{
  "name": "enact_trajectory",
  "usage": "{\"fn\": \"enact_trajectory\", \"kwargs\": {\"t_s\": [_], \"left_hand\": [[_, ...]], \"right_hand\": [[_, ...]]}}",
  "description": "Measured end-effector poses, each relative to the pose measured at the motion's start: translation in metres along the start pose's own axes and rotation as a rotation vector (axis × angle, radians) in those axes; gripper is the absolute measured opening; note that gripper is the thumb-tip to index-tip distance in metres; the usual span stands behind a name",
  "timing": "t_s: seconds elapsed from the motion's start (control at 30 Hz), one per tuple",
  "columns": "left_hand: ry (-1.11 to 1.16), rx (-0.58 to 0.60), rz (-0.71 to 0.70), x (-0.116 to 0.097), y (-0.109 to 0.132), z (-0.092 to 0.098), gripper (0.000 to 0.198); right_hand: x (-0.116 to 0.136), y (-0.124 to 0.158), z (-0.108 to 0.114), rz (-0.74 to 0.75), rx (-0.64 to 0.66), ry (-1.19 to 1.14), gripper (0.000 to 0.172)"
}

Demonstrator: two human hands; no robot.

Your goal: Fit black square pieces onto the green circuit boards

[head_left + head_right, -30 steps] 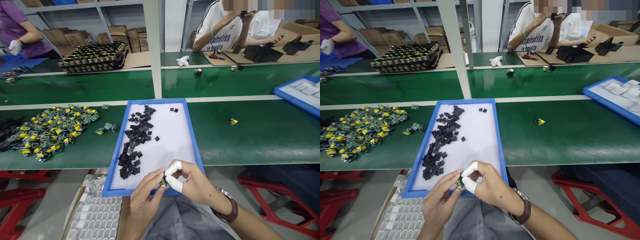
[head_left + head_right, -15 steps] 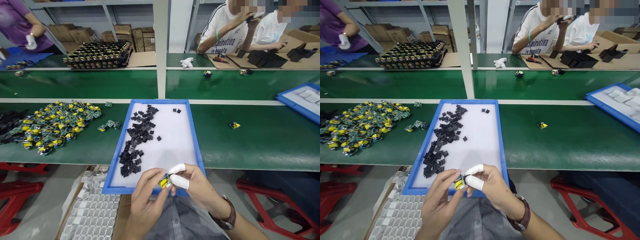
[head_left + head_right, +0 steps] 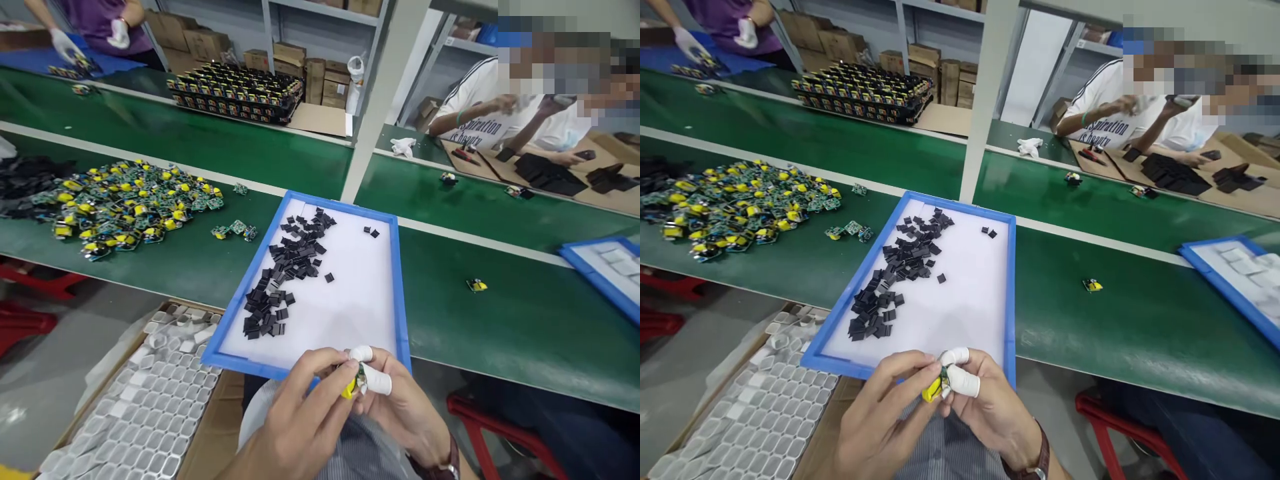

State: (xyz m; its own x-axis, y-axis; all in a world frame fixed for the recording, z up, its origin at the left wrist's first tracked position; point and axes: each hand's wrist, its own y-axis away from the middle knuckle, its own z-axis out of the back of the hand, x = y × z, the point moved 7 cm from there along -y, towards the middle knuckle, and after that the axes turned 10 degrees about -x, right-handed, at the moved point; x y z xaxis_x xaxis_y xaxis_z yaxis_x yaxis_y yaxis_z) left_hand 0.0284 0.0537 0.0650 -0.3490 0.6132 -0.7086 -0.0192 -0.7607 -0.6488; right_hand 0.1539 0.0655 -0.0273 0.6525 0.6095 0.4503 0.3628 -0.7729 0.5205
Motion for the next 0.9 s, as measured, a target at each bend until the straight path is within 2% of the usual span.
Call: {"fn": "enact_trajectory", "kwargs": {"t_s": [0.13,0.33,0.5,0.63,0.7,0.8,0.9], "left_hand": [[0.064,-0.009,0.023,0.0,-0.002,0.003,0.045],[0.09,-0.029,0.084,0.001,-0.005,0.01,0.037],[0.15,0.011,0.104,0.002,-0.004,0.009,0.045],[0.139,0.051,0.146,0.012,-0.001,0.01,0.047],[0.153,0.074,0.21,0.021,0.002,0.009,0.045],[0.277,0.062,0.366,0.037,0.006,0.008,0.043],[0.404,0.028,0.471,0.047,0.01,0.006,0.044]], "right_hand": [[0.001,-0.001,-0.002,0.034,0.033,0.062,0.019],[0.015,0.005,-0.009,0.202,0.079,0.249,0.014],[0.025,0.008,-0.012,0.274,0.114,0.404,0.011],[0.028,0.009,-0.014,0.36,0.075,0.45,0.008],[0.032,0.014,-0.019,0.473,0.028,0.525,0.014],[0.042,0.028,-0.035,0.757,-0.033,0.729,0.029],[0.049,0.043,-0.052,0.998,-0.025,0.904,0.038]]}}
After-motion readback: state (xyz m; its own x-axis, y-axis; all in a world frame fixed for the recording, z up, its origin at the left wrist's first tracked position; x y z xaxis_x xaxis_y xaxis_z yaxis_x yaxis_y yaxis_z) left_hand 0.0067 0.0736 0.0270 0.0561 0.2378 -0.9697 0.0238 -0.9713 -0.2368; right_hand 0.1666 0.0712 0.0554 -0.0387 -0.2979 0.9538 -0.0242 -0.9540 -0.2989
